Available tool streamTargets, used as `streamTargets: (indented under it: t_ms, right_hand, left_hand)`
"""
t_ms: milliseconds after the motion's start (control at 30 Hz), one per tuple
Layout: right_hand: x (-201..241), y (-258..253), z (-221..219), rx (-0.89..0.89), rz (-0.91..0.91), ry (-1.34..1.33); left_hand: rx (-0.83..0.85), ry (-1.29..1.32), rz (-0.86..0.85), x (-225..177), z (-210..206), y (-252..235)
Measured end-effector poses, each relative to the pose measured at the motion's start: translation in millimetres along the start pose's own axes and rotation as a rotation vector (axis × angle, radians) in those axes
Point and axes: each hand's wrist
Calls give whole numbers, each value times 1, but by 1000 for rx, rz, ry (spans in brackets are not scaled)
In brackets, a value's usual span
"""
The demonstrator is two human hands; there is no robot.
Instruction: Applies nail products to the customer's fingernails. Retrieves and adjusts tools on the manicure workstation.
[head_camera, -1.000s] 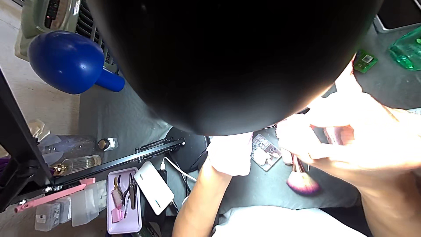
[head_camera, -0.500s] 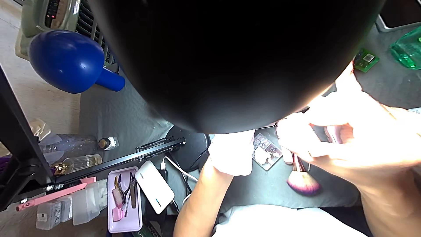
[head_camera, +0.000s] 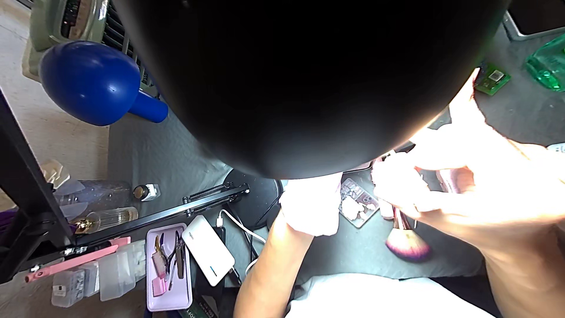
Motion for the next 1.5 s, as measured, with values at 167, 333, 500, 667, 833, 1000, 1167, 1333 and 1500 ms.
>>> streamTargets:
  t_ms: [167,333,500,667,833,1000,1167,1333,1500]
  right_hand:
    - [-1,0,1,5,6,3]
    - [-1,2,0,-9,-6,4]
    - [-2,2,1,0,6,7]
    - [-2,2,2,9,10,-23]
    - [-2,3,3,15,17,-16]
    - [-6,3,9,87,-3,-60]
    - [-15,-1,14,87,-75,-200]
    - [-11,-5,7,49,-50,-125]
    - [-8,-4,6,52,-30,-68]
  left_hand:
    - [17,18,-8,0,0,1]
    - [23,0,-28,0,0,0]
    - [10,-21,-24,1,1,0]
    - [26,-32,-30,0,1,-1]
    - [20,-62,-44,0,1,-1]
    - [9,-22,-19,0,2,0]
    - [7,-75,-39,-2,6,-2]
    - [1,-94,-39,-3,7,-1]
    - [11,-62,-21,-4,7,-2]
Point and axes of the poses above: each hand's wrist, its own y-axis away from the middle knuckle, its own z-axis out of the back of the hand, x = y × z, and after that the axes turned 7 degrees about -x, right-handed
